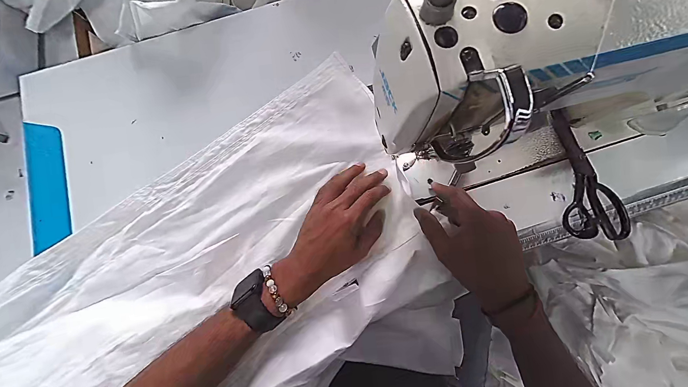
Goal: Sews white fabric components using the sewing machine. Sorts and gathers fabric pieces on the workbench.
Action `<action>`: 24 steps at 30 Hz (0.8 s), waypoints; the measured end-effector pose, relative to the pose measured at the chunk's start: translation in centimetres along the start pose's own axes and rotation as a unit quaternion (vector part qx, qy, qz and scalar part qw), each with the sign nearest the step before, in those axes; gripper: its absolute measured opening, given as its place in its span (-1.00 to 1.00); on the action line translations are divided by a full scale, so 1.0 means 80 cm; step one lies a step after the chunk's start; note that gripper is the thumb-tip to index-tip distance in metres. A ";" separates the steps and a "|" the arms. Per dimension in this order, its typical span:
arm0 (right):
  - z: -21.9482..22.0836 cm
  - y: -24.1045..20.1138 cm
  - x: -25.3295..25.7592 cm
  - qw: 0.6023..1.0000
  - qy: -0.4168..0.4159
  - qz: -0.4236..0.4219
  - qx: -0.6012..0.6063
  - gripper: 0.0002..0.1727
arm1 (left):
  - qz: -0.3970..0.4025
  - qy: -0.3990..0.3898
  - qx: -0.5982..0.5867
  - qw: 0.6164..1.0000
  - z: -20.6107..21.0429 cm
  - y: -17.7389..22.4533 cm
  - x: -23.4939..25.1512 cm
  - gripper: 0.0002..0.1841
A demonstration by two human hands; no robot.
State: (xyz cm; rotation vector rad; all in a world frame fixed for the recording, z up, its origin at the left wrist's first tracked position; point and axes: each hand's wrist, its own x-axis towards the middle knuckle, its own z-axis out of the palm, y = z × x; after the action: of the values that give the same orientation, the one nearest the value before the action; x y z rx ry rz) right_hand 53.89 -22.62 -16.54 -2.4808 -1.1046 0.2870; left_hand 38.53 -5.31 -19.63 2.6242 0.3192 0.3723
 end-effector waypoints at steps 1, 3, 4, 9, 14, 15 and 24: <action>-0.007 0.015 -0.020 0.999 -0.016 -0.010 0.038 -0.34 | 0.029 -0.004 0.028 0.999 -0.001 -0.005 -0.002 -0.62; -0.016 0.044 -0.058 0.988 -0.038 -0.041 0.146 -0.42 | 0.069 -0.006 0.061 0.996 0.000 -0.007 -0.002 -0.61; -0.018 0.050 -0.079 0.980 -0.045 -0.065 0.180 -0.53 | 0.081 -0.008 0.067 0.994 0.002 -0.005 -0.002 -0.60; 0.029 0.005 -0.155 0.949 -0.214 -0.230 -0.038 -0.77 | 0.112 -0.007 0.066 0.992 0.009 0.006 -0.003 -0.65; 0.006 -0.016 -0.103 0.955 -0.218 -0.189 0.075 -0.79 | 0.103 -0.021 0.057 0.993 -0.006 0.006 0.003 -0.66; 0.001 -0.023 -0.083 0.974 -0.109 -0.156 0.120 -0.75 | 0.096 -0.007 0.051 0.994 -0.010 0.006 0.008 -0.68; 0.044 -0.033 -0.004 0.994 0.105 -0.004 -0.006 -0.73 | 0.054 0.044 0.080 0.994 0.004 -0.007 0.027 -0.63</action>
State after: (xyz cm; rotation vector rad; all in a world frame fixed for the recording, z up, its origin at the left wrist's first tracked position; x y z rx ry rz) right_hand 50.68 -20.27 -18.50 -2.4493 -1.0309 0.0160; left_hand 40.54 -4.35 -19.73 2.7954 0.2445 0.5208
